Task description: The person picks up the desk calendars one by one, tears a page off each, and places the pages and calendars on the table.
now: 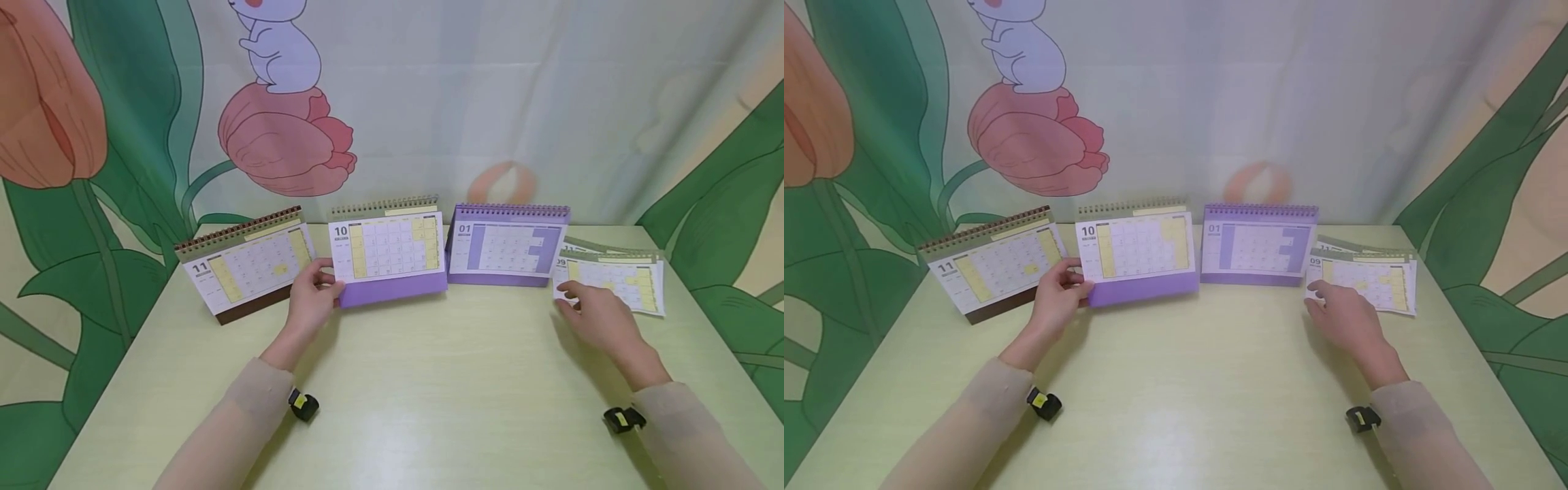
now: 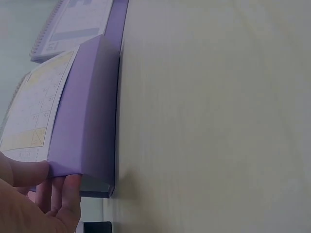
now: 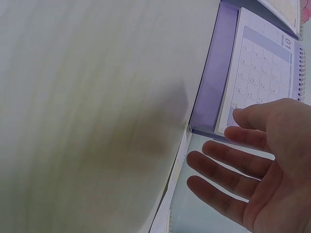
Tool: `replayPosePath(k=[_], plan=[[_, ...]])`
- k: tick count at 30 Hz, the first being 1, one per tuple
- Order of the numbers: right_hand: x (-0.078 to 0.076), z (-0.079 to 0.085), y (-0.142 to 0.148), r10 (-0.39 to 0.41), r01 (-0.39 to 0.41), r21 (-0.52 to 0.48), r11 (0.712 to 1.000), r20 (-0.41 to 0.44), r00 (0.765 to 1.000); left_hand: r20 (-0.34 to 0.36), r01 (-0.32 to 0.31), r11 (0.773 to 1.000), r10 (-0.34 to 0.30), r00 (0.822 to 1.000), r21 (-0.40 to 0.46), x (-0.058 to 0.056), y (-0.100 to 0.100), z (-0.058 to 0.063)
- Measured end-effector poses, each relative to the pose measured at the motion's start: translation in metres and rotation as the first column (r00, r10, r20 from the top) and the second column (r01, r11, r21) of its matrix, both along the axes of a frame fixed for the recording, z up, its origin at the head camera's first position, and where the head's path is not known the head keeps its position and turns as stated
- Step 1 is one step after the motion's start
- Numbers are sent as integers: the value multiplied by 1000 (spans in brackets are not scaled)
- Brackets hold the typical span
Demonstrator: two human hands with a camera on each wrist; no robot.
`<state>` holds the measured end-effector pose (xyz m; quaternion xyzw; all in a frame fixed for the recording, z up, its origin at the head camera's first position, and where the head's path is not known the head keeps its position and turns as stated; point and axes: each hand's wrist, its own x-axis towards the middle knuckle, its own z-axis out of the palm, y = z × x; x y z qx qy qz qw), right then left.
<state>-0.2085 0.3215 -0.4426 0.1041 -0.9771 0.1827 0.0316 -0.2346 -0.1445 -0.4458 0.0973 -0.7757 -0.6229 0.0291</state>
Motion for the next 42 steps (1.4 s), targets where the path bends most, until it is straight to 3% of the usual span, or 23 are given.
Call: replayPosePath(k=[6, 11, 14, 24, 31, 42], plan=[[1, -3, -2, 4, -4, -12, 1000, 23, 1000, -35, 9, 994, -13, 999, -108, -11, -1, -4], [1, -4, -3, 12, -12, -14, 1000, 29, 1000, -71, 24, 965, -44, 996, -263, -17, -3, -5], [1, -4, -4, 19, -19, -11, 1000, 34, 999, -83, 21, 950, -49, 995, -311, -20, -3, -5], [2, -1, -9, 34, -33, -16, 999, 22, 999, -130, 5, 919, -61, 990, -393, -30, -1, -9], [2, 0, -11, 30, -30, -22, 999, 33, 999, -105, 50, 875, -115, 988, -482, -34, -2, -7], [0, -2, -12, 49, -49, -26, 998, 14, 999, -66, 76, 853, -128, 990, -516, -39, -3, -2]])
